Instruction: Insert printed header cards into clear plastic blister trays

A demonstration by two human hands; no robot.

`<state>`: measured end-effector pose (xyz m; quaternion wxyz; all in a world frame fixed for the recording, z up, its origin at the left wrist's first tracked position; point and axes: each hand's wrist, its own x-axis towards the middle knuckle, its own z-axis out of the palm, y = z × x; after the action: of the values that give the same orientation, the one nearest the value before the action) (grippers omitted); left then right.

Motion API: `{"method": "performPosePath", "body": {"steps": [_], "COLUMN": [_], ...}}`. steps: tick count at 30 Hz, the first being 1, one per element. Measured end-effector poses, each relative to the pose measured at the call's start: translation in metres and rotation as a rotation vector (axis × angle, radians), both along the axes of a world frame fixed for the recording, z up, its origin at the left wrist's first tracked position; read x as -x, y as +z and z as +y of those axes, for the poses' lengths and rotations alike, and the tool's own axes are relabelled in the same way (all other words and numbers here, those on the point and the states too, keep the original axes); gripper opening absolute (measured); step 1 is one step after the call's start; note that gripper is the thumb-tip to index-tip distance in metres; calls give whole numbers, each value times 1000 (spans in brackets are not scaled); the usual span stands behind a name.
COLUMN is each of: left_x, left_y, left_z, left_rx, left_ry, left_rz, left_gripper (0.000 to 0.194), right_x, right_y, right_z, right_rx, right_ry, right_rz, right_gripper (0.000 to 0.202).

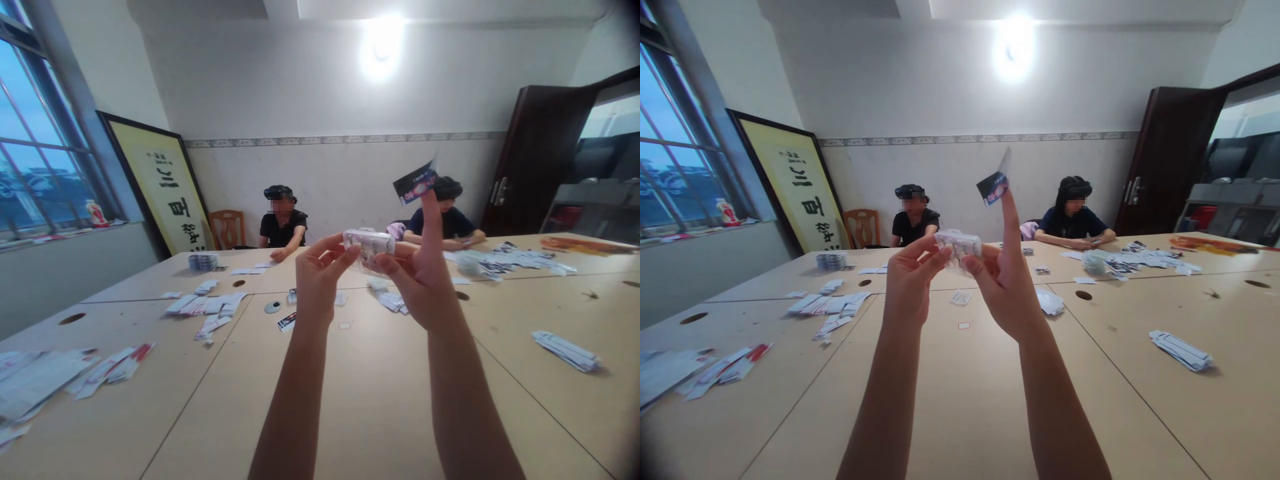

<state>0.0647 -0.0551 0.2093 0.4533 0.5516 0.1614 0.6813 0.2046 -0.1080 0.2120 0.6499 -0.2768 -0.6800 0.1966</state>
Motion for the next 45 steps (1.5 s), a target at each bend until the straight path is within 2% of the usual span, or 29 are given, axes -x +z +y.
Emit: {"method": "performPosePath", "body": {"steps": [8,16,20,24,29,34,45], "left_x": [-15,-30,-30,-23,-10,-6,-4], "left_y": [1,-1,-1,-2,-3,0,0], "left_z": [-10,-13,-14,-10,-7,-12,-5], "left_rx": [2,-37,-62,-84,-160,-160,-128], "left_ry": [-72,-120,-134,-124,52,138,61], "left_rz": [-155,-304,-307,-228,-37,70,92], "left_gripper": [18,10,10,10,14,21,18], "right_x": [7,11,12,11,8,4,-5], "right_y": [-2,3,6,7,8,7,7], "right_z": [-4,-17,-23,-23,-22,-22,-17], "right_rx": [-42,-11,1,29,65,110,97], "right_ry": [-121,-115,-113,-91,-20,5,50], "right_rz": [-7,-24,-7,13,52,37,71], "right_gripper": [94,84,89,102,105,105,106]}}
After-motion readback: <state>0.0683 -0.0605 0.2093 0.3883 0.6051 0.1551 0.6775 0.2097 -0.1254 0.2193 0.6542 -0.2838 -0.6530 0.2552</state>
